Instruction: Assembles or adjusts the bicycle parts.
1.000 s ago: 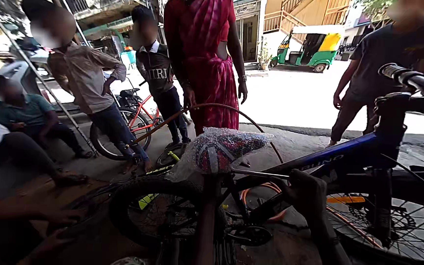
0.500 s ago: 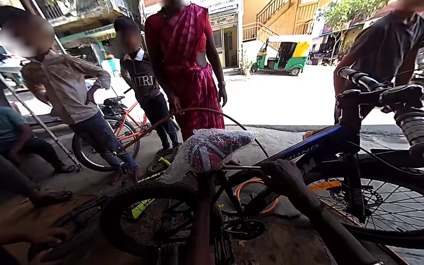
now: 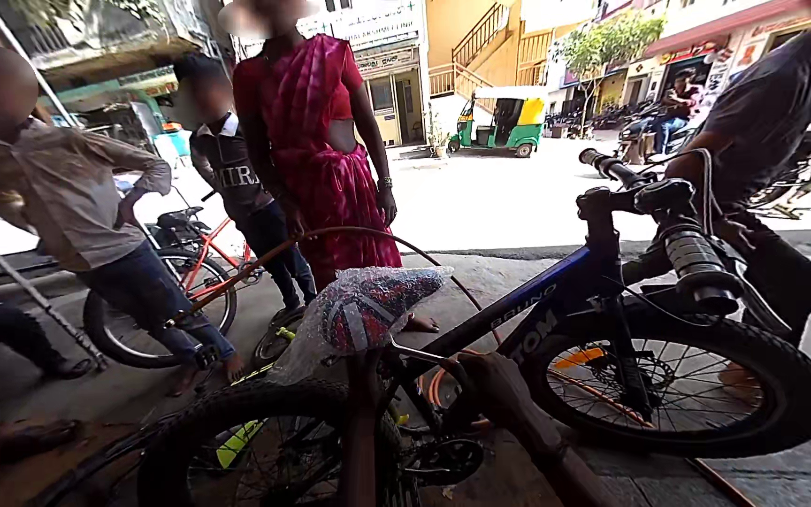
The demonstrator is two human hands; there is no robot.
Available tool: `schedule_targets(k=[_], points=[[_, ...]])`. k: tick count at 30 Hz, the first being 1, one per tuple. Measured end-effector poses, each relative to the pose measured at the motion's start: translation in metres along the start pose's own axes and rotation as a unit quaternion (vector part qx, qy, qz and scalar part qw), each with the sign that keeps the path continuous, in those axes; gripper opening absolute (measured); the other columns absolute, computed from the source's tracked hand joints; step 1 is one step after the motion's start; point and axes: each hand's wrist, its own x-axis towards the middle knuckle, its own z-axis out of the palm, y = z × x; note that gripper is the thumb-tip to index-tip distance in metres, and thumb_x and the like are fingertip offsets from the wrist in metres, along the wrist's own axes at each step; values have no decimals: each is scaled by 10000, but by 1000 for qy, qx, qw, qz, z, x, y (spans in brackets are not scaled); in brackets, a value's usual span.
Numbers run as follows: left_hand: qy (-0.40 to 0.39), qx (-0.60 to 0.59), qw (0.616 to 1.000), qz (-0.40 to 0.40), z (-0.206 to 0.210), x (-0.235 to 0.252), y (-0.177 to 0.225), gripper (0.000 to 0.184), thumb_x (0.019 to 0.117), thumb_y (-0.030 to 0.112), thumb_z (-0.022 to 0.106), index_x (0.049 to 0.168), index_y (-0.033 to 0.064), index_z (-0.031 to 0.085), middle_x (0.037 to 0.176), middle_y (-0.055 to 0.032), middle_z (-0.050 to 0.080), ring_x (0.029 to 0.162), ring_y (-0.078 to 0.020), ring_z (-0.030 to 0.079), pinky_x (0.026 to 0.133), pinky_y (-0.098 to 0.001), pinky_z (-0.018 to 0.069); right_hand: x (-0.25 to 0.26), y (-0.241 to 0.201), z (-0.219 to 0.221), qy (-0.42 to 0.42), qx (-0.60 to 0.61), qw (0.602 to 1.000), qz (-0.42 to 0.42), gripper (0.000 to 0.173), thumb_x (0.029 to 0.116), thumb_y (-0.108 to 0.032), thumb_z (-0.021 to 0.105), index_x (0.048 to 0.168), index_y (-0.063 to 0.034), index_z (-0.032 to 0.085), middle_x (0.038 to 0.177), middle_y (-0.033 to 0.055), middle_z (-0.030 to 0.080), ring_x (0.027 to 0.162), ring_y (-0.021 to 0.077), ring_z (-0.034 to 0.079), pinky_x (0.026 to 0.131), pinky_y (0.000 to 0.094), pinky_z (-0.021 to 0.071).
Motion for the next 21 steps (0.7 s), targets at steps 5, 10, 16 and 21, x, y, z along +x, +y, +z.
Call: schedule_targets(k=[5, 10, 16, 21], points=[[4, 48, 999, 8, -4, -5, -8, 737, 873, 342, 621, 1428, -73, 367, 1249, -157, 581, 1077, -88, 605, 942, -256, 515, 32, -26, -94, -64, -181, 980, -56, 615, 1011, -647, 422, 884, -116, 706, 812, 107, 689, 849, 317, 688, 779, 550, 510], [17, 35, 999, 15, -2, -4, -18, 774, 867, 347, 661, 1445, -68, 355, 1297, -179, 567, 1137, -123, 603, 975, -294, 517, 82, -68, -149, -69, -278, 942, -176, 573, 973, -644, 538, 788, -119, 674, 737, 73, 648, 770, 283, 659, 741, 510, 496], [28, 72, 997, -14, 12, -25, 52, 501, 958, 80, 539, 1370, -168, 399, 1288, -276, 521, 1126, -204, 550, 974, -305, 476, 78, -52, -137, -151, -234, 953, -120, 644, 1000, -640, 477, 901, -45, 703, 872, 184, 686, 904, 408, 672, 838, 623, 494], [0, 83, 996, 23, 8, -19, 42, 595, 886, 130, 583, 1337, -210, 394, 1240, -293, 548, 1107, -191, 576, 978, -294, 485, 66, -34, -121, -126, -237, 958, -102, 704, 969, -705, 455, 944, -36, 675, 882, 219, 694, 919, 442, 682, 822, 623, 494]])
